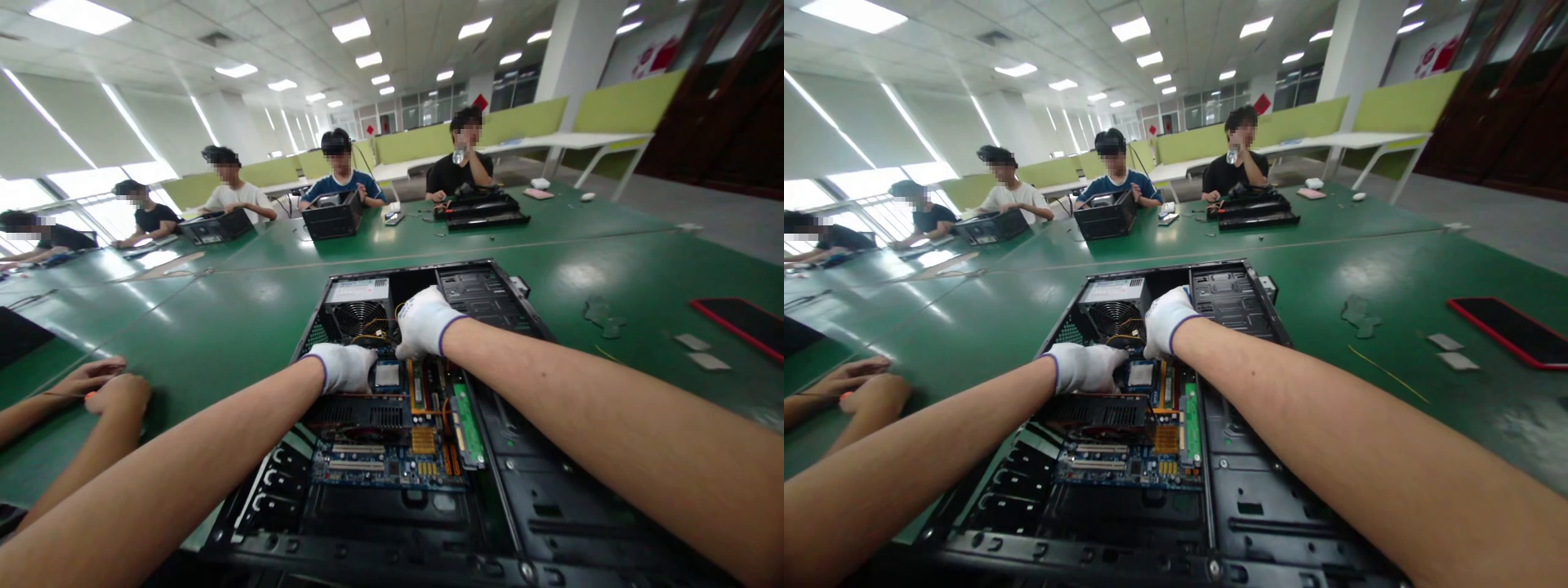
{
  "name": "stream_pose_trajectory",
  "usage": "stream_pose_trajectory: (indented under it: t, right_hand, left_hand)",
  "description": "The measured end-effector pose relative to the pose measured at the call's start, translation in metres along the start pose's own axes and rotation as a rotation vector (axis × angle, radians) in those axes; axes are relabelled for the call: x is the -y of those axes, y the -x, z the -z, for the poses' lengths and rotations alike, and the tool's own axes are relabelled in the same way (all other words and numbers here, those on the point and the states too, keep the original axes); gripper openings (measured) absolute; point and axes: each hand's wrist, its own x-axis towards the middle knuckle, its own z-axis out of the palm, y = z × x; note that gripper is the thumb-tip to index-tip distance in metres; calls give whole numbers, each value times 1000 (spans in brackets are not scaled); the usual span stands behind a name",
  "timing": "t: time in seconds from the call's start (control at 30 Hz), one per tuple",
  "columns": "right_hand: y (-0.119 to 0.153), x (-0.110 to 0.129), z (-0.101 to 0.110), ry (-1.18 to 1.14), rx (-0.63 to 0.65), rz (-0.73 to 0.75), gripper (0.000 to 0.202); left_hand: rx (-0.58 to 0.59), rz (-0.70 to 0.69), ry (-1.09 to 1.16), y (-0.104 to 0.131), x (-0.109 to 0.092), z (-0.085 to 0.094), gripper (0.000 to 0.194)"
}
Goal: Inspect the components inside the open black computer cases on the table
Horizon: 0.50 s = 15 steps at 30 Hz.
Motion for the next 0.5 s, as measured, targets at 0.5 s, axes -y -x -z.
stream_pose_trajectory:
  t: [0.5]
  right_hand:
    - [-5,-2,-2,-39,-1,-5,78]
  left_hand:
    - [-125,38,14,-14,-19,1,65]
